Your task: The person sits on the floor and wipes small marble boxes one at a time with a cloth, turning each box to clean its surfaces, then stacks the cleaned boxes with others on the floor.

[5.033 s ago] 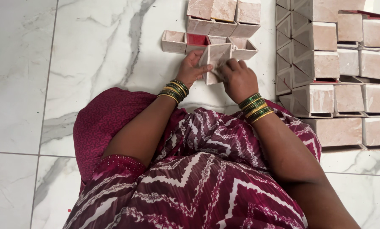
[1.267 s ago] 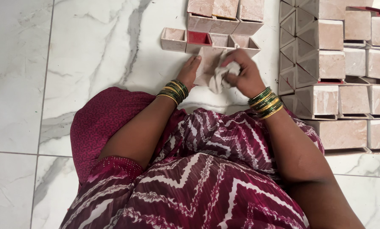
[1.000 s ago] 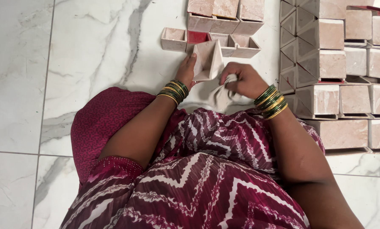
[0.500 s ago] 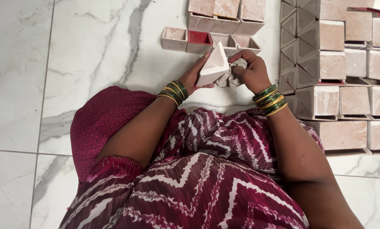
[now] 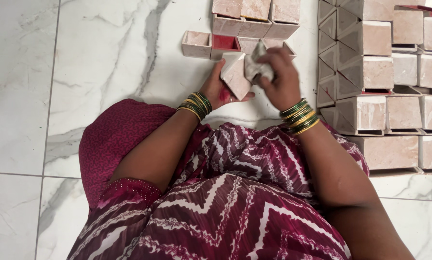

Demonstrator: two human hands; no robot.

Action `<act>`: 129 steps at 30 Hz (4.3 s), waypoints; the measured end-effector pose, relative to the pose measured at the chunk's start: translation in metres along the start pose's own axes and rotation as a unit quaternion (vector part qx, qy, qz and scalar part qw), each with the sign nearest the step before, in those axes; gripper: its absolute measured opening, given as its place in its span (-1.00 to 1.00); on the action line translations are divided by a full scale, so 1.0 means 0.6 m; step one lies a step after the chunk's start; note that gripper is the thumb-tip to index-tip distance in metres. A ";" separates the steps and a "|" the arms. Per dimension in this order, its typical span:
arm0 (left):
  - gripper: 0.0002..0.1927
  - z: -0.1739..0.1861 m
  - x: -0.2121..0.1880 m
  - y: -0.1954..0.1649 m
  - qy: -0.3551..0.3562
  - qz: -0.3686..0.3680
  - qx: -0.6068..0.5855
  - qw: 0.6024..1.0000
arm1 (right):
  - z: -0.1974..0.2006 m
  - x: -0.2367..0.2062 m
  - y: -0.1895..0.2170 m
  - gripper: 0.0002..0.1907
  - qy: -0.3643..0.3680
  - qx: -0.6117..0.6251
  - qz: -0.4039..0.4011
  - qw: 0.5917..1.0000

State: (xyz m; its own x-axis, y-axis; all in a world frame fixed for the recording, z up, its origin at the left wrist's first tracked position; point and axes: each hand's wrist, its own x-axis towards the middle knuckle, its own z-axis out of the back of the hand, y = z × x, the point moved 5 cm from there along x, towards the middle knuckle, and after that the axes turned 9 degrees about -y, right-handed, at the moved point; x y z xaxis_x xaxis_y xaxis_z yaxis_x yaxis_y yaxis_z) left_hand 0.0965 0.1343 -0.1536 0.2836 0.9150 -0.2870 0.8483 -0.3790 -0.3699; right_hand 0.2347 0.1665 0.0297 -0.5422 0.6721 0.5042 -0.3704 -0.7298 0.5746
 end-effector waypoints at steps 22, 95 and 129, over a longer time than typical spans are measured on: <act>-0.33 0.017 0.009 0.007 -0.038 -0.024 -0.027 0.999 | -0.038 -0.027 0.032 -0.69 0.158 0.059 0.100 0.981; -0.63 0.074 0.041 0.015 -0.212 -0.031 0.100 0.972 | -0.049 -0.049 -0.111 -0.72 0.265 -0.192 -0.176 0.928; -0.64 0.111 0.054 0.038 -0.259 0.072 0.037 0.962 | -0.072 -0.061 -0.068 -0.04 0.369 -0.270 -0.056 0.887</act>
State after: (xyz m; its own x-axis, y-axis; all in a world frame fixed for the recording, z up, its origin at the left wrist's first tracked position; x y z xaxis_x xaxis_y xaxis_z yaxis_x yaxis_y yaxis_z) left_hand 0.0954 0.1462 -0.2304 0.1187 0.6671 -0.7355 0.7773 -0.5233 -0.3492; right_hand 0.2374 0.1661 -0.0400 -0.7520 0.6245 -0.2110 -0.6523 -0.7512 0.1010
